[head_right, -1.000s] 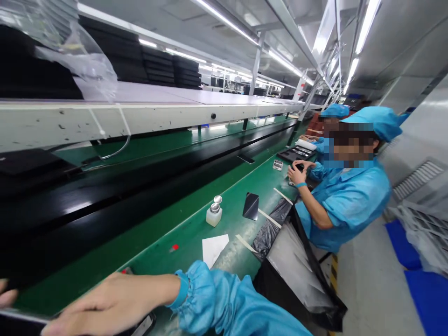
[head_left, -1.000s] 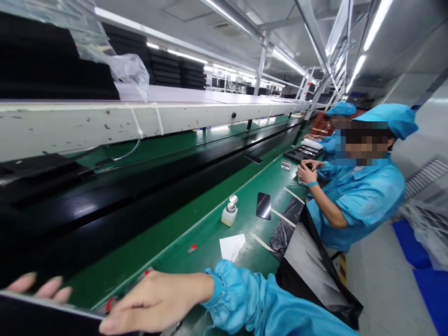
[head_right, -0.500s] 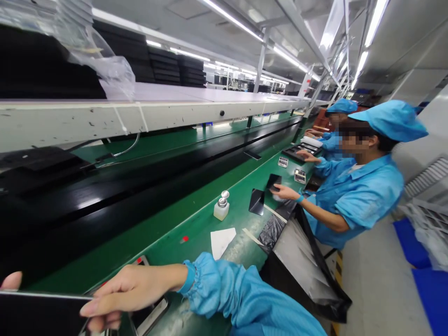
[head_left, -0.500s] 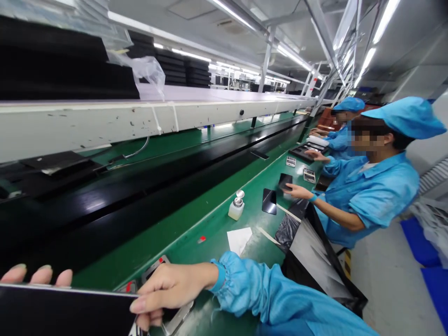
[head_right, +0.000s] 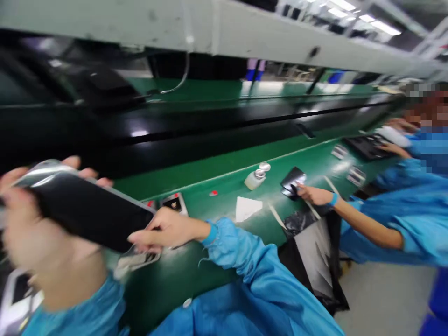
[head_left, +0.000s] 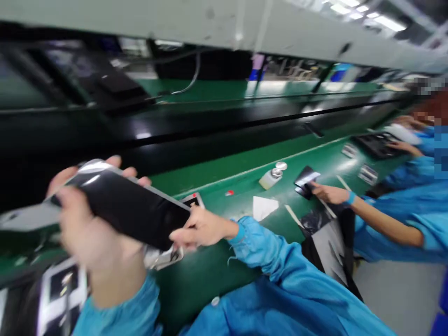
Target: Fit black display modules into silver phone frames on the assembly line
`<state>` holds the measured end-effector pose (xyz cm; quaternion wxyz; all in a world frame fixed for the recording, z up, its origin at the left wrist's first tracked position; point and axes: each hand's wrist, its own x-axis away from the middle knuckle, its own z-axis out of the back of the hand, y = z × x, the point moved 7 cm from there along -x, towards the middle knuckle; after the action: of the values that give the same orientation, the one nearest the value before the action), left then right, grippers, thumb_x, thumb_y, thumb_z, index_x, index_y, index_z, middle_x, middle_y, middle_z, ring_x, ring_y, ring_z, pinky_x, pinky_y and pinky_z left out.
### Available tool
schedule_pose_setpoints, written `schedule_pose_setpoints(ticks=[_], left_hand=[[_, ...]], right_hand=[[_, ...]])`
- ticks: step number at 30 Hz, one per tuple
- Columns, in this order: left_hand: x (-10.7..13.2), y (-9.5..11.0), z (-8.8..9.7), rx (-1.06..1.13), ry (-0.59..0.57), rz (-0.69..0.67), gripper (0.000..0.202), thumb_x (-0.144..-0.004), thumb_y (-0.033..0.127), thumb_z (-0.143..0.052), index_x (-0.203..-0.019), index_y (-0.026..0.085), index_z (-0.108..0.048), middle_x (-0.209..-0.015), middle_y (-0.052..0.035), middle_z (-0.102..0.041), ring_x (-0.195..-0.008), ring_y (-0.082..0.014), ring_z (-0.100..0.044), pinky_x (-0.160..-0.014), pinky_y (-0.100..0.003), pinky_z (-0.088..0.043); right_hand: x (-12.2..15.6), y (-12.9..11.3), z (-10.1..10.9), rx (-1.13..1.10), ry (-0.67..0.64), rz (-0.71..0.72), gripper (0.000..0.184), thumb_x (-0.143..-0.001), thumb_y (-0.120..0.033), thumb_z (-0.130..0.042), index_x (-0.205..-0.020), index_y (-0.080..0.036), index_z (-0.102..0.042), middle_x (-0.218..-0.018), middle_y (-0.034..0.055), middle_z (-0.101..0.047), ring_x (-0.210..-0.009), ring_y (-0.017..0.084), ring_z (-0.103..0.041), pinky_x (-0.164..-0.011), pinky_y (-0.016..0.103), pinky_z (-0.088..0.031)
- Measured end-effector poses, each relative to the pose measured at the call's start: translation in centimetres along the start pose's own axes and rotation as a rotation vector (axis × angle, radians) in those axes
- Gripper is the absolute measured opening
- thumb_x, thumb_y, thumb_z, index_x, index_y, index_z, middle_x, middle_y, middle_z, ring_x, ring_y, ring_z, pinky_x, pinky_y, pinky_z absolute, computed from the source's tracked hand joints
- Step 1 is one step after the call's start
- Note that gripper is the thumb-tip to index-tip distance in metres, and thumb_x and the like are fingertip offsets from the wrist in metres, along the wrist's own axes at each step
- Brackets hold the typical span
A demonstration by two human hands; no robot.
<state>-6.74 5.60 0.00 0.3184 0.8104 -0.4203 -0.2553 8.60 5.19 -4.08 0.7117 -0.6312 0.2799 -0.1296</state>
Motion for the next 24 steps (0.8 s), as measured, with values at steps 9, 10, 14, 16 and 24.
schedule_pose_setpoints(ticks=[9,10,14,16,24], left_hand=[[-0.3,-1.2,-0.5,0.124,0.098,-0.02,0.025,-0.123,0.041,-0.037,-0.125,0.025,-0.056,-0.113,-0.0087,-0.085,-0.088,-0.0189,-0.085,-0.076,-0.035,-0.073],[-0.1,-1.1,-0.5,0.13,0.103,-0.019,0.026,-0.124,0.041,-0.035,-0.125,0.025,-0.056,-0.112,-0.0089,-0.085,-0.087,-0.0191,-0.085,-0.075,-0.035,-0.072],[0.2,-0.8,-0.9,0.124,0.134,-0.055,0.026,-0.124,0.039,-0.032,-0.124,0.024,-0.054,-0.111,-0.0091,-0.083,-0.087,-0.0199,-0.084,-0.074,-0.034,-0.071],[0.2,-0.7,-0.9,0.122,0.128,-0.074,0.026,-0.124,0.039,-0.031,-0.125,0.024,-0.053,-0.112,-0.0091,-0.083,-0.089,-0.0202,-0.084,-0.076,-0.035,-0.071],[-0.4,-0.7,-0.3,0.086,0.094,-0.028,0.038,-0.125,0.046,-0.023,-0.126,0.024,-0.054,-0.112,-0.0099,-0.082,-0.089,-0.0199,-0.084,-0.077,-0.036,-0.07]], right_hand=[[0.4,2.3,-2.0,-0.19,-0.084,-0.041,0.073,-0.104,-0.082,-0.061,-0.076,-0.016,-0.074,-0.059,0.0013,-0.065,-0.055,0.012,-0.061,-0.056,0.026,-0.051],[0.4,2.3,-2.3,-0.215,-0.096,-0.024,0.071,-0.105,-0.08,-0.062,-0.076,-0.016,-0.074,-0.06,0.0012,-0.065,-0.055,0.012,-0.061,-0.057,0.026,-0.052],[0.4,2.4,-2.8,-0.255,-0.06,-0.014,0.066,-0.107,-0.073,-0.065,-0.073,-0.018,-0.071,-0.06,0.0014,-0.066,-0.055,0.013,-0.063,-0.063,0.029,-0.058],[0.4,2.2,-2.8,-0.249,-0.043,-0.02,0.066,-0.109,-0.071,-0.064,-0.069,-0.019,-0.069,-0.055,-0.0001,-0.063,-0.054,0.013,-0.064,-0.068,0.031,-0.062],[0.6,3.0,0.6,-0.179,0.076,-0.128,0.078,-0.103,-0.087,-0.058,-0.068,-0.019,-0.069,-0.054,0.0003,-0.062,-0.05,0.013,-0.06,-0.055,0.027,-0.052]])
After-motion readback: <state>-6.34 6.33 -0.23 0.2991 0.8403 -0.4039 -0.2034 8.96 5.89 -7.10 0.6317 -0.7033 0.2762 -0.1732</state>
